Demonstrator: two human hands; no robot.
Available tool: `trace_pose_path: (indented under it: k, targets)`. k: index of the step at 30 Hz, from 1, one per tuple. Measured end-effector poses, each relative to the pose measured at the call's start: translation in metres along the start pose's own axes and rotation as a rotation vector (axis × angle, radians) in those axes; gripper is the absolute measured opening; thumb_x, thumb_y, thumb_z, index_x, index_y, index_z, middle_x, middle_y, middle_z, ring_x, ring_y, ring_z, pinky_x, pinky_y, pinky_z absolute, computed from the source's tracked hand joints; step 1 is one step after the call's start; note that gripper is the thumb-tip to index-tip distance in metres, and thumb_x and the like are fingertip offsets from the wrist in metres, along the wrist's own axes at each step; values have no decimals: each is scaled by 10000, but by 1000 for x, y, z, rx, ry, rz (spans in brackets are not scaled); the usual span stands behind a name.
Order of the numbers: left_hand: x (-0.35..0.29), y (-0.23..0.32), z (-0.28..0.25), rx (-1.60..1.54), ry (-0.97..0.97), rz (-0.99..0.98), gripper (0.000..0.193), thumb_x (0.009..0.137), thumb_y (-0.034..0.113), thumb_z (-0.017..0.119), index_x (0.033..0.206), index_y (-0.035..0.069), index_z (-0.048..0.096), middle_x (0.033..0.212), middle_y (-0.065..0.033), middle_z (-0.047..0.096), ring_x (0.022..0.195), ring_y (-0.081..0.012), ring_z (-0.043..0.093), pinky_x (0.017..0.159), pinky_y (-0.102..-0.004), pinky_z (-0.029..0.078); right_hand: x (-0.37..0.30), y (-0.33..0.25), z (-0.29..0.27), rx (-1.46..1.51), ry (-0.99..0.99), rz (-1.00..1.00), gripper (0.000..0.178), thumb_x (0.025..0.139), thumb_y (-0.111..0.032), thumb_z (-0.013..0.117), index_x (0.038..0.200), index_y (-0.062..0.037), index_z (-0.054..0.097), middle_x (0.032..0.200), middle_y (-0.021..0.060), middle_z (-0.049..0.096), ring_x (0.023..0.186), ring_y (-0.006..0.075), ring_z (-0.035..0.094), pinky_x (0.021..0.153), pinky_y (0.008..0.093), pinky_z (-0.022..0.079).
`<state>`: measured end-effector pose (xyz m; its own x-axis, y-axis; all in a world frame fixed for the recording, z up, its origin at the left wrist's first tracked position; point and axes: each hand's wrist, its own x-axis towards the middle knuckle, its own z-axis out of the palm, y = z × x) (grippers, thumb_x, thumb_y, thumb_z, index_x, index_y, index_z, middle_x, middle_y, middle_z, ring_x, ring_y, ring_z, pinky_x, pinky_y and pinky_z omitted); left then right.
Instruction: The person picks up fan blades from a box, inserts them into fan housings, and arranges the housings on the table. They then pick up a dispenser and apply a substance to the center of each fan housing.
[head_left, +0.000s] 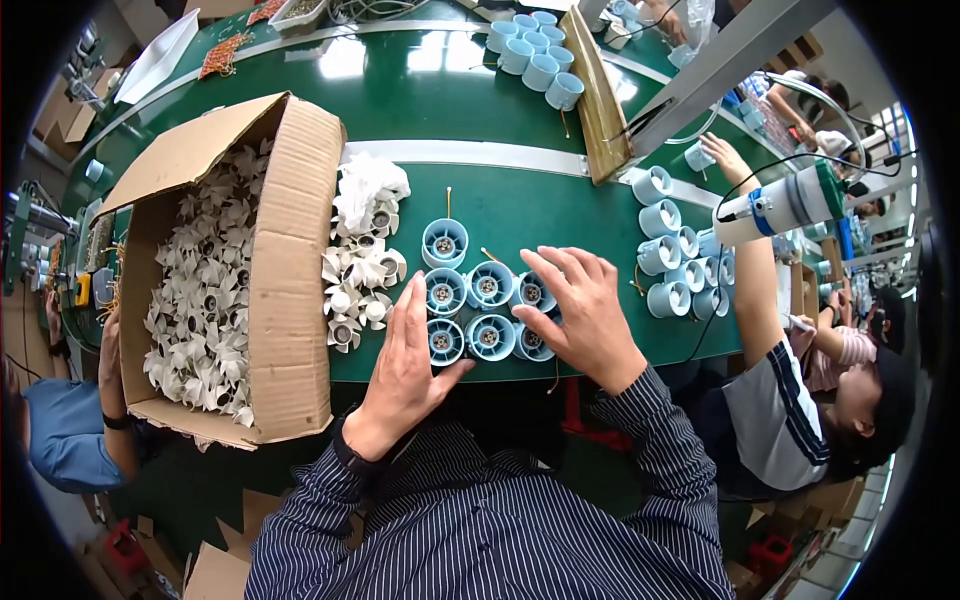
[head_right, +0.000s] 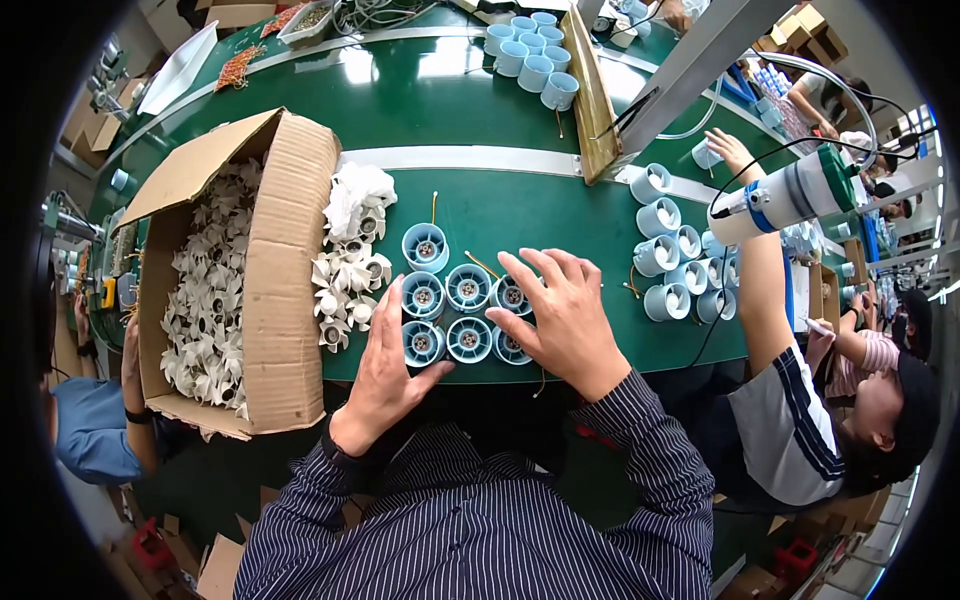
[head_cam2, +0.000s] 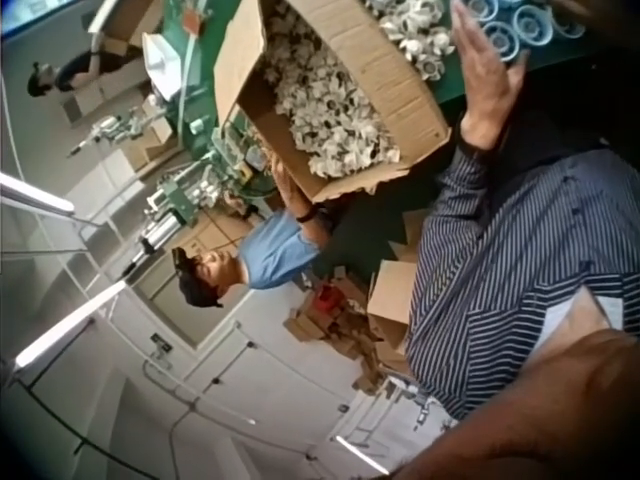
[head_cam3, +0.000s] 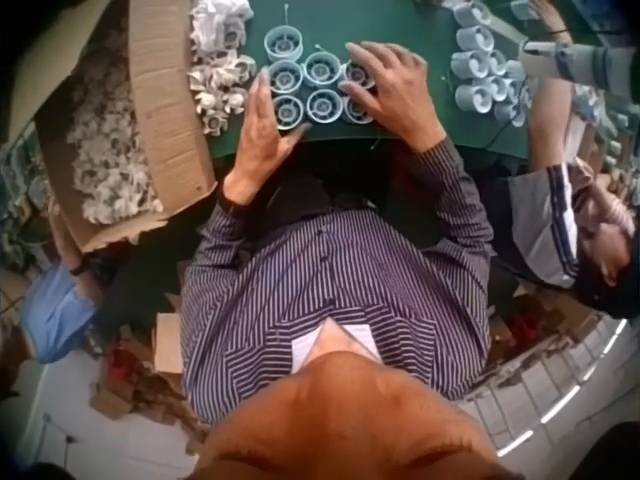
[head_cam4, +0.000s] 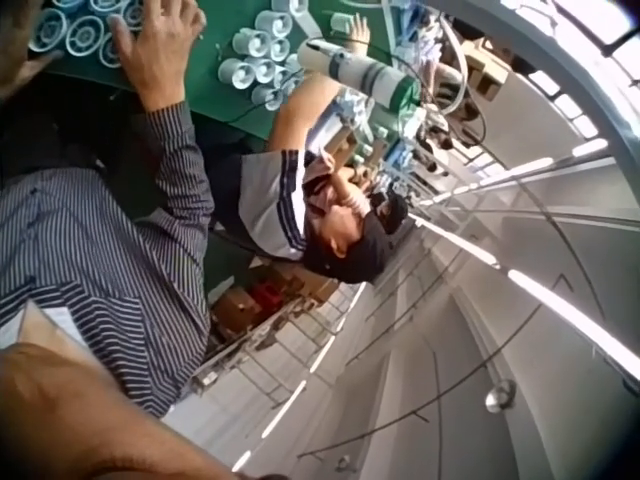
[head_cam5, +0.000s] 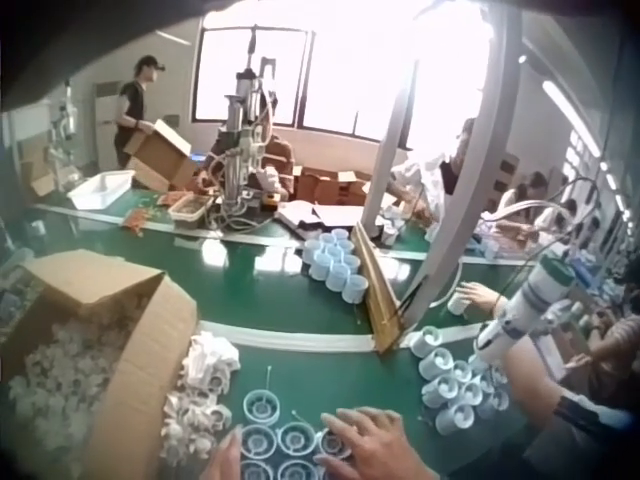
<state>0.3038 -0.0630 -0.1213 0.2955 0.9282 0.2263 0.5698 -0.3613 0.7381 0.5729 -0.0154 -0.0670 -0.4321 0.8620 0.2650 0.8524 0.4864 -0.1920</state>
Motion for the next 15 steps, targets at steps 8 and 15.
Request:
trace_pose_path:
  k: [8, 15]
  targets:
    - [-5, -6, 4, -22, 16, -2, 1232, 804, 133, 951, 1719, -60, 149, 1723, -322, 303, 1593, -494, 343, 1312, -536, 332, 24, -10, 12, 173, -180, -167, 782, 1002, -568, 705, 1579, -69, 534, 1471, 148, 648, 1349, 344, 583, 1158, 475, 411]
    - [-8, -9, 0, -12, 22, 33, 1228, 805, 138, 951, 1715, -70, 153, 1723, -322, 304, 1592, -494, 346, 1312, -544, 326, 19, -20, 6, 161, -271, -130, 795, 995, -577, 707, 1582, -71, 529, 1476, 142, 652, 1360, 348, 584, 1162, 483, 415]
